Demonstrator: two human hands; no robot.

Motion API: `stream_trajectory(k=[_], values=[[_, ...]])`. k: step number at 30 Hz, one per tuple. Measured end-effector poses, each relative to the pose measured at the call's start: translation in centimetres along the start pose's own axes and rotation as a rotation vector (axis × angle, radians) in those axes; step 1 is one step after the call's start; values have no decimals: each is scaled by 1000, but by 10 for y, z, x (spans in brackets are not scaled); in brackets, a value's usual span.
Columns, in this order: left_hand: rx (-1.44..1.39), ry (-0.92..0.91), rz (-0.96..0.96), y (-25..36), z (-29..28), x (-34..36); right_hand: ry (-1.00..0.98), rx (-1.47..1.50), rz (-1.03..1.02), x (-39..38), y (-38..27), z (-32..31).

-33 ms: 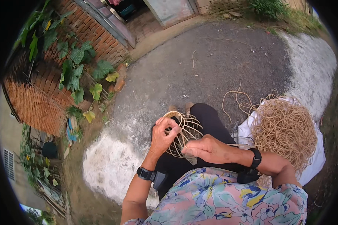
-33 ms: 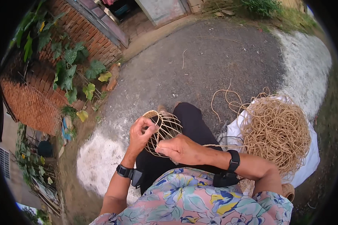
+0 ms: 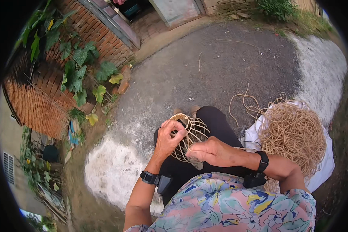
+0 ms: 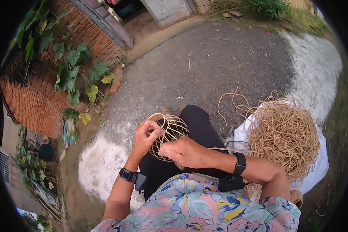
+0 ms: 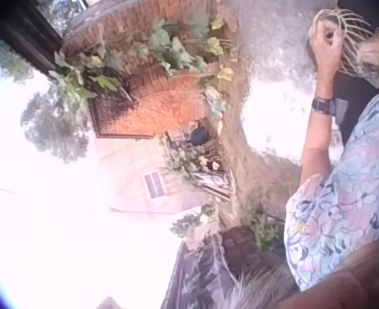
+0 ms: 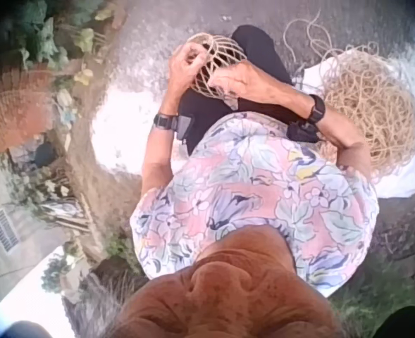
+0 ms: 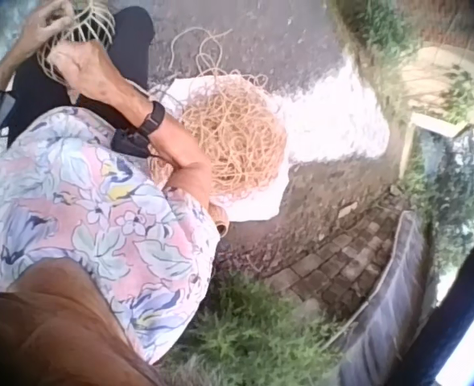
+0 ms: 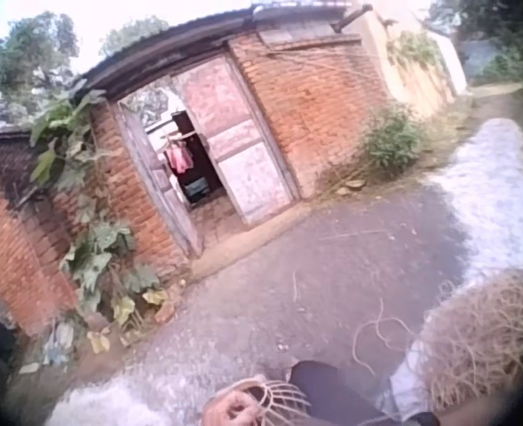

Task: Weave a small basket structure using thin wooden or wicker strips.

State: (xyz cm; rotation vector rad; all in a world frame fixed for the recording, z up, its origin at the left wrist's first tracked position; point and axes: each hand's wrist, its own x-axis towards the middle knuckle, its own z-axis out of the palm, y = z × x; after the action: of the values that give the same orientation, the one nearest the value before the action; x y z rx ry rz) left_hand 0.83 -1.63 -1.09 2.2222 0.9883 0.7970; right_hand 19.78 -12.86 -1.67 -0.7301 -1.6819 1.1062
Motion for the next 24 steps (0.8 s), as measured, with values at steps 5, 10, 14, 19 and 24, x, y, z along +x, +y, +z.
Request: stream_trajectory(k=[5,10,14,19,24], values=[[-132,-222,9,-10,-9,19,-69,-98,43,28,-6,-20],[-238,-234,-98,-18,-14,24,-22,43,159,40,-6,-42],[-433,-342,-187,-14,-26,17,59,272,356,47,-2,-50],[62,-143,145,-6,-20,4,40,398,276,55,5,-48],[207,138,250,-8,-2,-3,168,145,336,33,14,-57]])
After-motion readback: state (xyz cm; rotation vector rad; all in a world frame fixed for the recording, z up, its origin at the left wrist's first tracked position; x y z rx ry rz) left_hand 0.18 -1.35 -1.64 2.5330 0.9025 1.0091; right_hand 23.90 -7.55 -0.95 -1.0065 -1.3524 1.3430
